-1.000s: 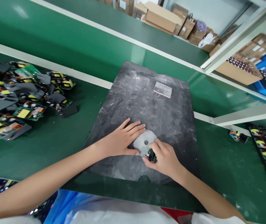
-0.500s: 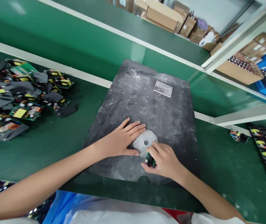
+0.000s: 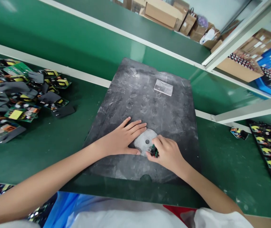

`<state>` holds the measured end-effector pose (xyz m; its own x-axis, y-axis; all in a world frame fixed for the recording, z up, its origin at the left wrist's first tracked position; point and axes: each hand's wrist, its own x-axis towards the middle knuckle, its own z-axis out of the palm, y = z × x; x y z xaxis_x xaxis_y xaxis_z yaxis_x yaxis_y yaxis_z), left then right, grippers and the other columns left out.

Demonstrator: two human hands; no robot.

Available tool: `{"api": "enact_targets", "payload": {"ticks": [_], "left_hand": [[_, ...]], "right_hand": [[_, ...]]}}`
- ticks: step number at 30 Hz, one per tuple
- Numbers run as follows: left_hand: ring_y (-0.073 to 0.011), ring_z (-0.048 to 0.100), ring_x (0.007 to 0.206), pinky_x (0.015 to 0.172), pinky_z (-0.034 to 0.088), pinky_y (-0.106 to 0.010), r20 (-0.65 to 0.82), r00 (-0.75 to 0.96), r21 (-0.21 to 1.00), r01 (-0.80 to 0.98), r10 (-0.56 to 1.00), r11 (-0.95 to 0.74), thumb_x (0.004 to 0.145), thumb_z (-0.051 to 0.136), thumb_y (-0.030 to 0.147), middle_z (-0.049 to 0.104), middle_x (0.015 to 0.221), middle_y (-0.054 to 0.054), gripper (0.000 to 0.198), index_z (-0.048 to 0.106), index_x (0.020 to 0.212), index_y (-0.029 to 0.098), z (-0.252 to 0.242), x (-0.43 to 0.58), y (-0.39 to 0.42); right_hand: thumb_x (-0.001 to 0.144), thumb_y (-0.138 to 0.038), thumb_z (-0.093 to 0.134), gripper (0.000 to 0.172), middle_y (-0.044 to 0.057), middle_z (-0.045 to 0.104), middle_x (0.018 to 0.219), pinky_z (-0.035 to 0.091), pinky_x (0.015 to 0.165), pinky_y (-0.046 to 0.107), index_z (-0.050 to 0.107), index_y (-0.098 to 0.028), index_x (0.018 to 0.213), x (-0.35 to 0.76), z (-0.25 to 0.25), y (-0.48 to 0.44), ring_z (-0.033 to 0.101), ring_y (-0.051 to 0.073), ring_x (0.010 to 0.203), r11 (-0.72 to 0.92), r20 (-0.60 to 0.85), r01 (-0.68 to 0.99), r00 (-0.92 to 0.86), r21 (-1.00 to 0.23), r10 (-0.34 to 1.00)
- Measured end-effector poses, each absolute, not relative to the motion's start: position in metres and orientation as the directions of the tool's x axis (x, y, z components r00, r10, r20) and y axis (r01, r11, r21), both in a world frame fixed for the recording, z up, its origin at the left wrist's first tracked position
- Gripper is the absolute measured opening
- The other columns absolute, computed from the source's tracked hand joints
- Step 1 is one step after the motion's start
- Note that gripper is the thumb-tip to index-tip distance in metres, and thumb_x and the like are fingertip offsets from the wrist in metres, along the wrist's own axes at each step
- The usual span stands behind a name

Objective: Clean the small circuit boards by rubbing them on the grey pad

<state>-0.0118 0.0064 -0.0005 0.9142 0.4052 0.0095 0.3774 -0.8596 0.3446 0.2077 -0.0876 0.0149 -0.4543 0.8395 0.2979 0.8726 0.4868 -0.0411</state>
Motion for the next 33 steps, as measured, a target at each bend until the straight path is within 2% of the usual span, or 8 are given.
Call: {"api": "enact_targets", "payload": {"ticks": [5, 12, 15, 18, 21, 26, 30, 33], "left_hand": [[-0.0283, 0.017, 0.146, 0.118, -0.006, -0.047, -0.061, 0.922, 0.377, 0.376, 0.383, -0.847, 0.086, 0.035, 0.076, 0.025, 0.158, -0.009, 0.087, 0.026, 0.15, 0.017, 0.004, -0.007, 0.013], [-0.0356, 0.024, 0.141, 0.115, 0.006, -0.055, -0.196, 0.908, 0.353, 0.419, 0.371, -0.837, 0.076, 0.056, 0.075, 0.032, 0.153, -0.015, 0.089, 0.039, 0.14, 0.016, 0.019, 0.007, 0.024], [-0.0344, 0.017, 0.144, 0.115, 0.001, -0.055, -0.228, 0.907, 0.396, 0.419, 0.355, -0.817, 0.078, 0.052, 0.075, 0.025, 0.156, -0.014, 0.09, 0.033, 0.144, 0.017, 0.018, 0.006, 0.024], [-0.033, 0.012, 0.146, 0.115, -0.006, -0.056, -0.203, 0.919, 0.443, 0.394, 0.337, -0.805, 0.082, 0.046, 0.075, 0.021, 0.158, -0.012, 0.087, 0.028, 0.147, 0.02, 0.012, 0.001, 0.025], [-0.0345, 0.015, 0.144, 0.113, -0.007, -0.059, -0.168, 0.928, 0.455, 0.373, 0.334, -0.809, 0.08, 0.048, 0.075, 0.026, 0.156, -0.014, 0.086, 0.033, 0.144, 0.019, 0.009, 0.001, 0.027], [-0.0369, 0.019, 0.141, 0.113, -0.004, -0.061, -0.161, 0.926, 0.453, 0.377, 0.342, -0.808, 0.075, 0.053, 0.078, 0.032, 0.152, -0.017, 0.092, 0.038, 0.141, 0.017, 0.01, 0.004, 0.03], [-0.0371, 0.014, 0.144, 0.112, -0.008, -0.063, -0.183, 0.931, 0.473, 0.364, 0.315, -0.802, 0.077, 0.049, 0.079, 0.027, 0.155, -0.015, 0.096, 0.027, 0.15, 0.019, 0.01, 0.004, 0.031], [-0.0378, 0.001, 0.147, 0.112, -0.011, -0.062, -0.229, 0.92, 0.482, 0.392, 0.32, -0.783, 0.078, 0.047, 0.08, 0.017, 0.16, -0.01, 0.099, 0.019, 0.153, 0.023, 0.012, 0.003, 0.031]], "right_hand": [[0.087, -0.042, 0.05, 0.025, -0.001, 0.051, 0.067, 0.032, 0.05, 0.024, 0.05, -0.018, 0.08, 0.208, 0.016, -0.087, 0.051, 0.012, 0.055, 0.479, 0.269, 0.876, -0.447, -0.06, 0.853], [0.085, -0.047, 0.054, 0.029, -0.003, 0.051, 0.065, 0.029, 0.048, 0.023, 0.049, -0.019, 0.08, 0.214, 0.017, -0.082, 0.05, 0.01, 0.052, 0.51, 0.288, 0.859, -0.478, -0.046, 0.83], [0.086, -0.045, 0.053, 0.028, -0.002, 0.051, 0.063, 0.029, 0.048, 0.023, 0.05, -0.018, 0.077, 0.216, 0.016, -0.081, 0.05, 0.01, 0.051, 0.484, 0.347, 0.874, -0.446, -0.028, 0.825], [0.085, -0.043, 0.053, 0.027, -0.002, 0.051, 0.064, 0.03, 0.049, 0.023, 0.05, -0.019, 0.076, 0.21, 0.016, -0.086, 0.049, 0.011, 0.052, 0.521, 0.322, 0.852, -0.48, -0.052, 0.816], [0.083, -0.045, 0.054, 0.027, -0.002, 0.051, 0.063, 0.029, 0.05, 0.023, 0.05, -0.019, 0.075, 0.203, 0.015, -0.091, 0.049, 0.011, 0.052, 0.556, 0.295, 0.828, -0.515, -0.071, 0.805], [0.083, -0.045, 0.056, 0.028, -0.001, 0.053, 0.064, 0.027, 0.048, 0.023, 0.051, -0.018, 0.077, 0.204, 0.015, -0.089, 0.05, 0.011, 0.051, 0.429, 0.322, 0.903, -0.397, -0.032, 0.859], [0.081, -0.048, 0.059, 0.03, -0.002, 0.052, 0.065, 0.028, 0.049, 0.023, 0.051, -0.019, 0.079, 0.205, 0.018, -0.09, 0.051, 0.011, 0.052, 0.541, 0.26, 0.839, -0.511, -0.059, 0.82], [0.082, -0.045, 0.058, 0.028, -0.002, 0.053, 0.065, 0.027, 0.048, 0.023, 0.05, -0.018, 0.078, 0.205, 0.018, -0.09, 0.051, 0.011, 0.051, 0.449, 0.292, 0.893, -0.424, -0.02, 0.857]]}}
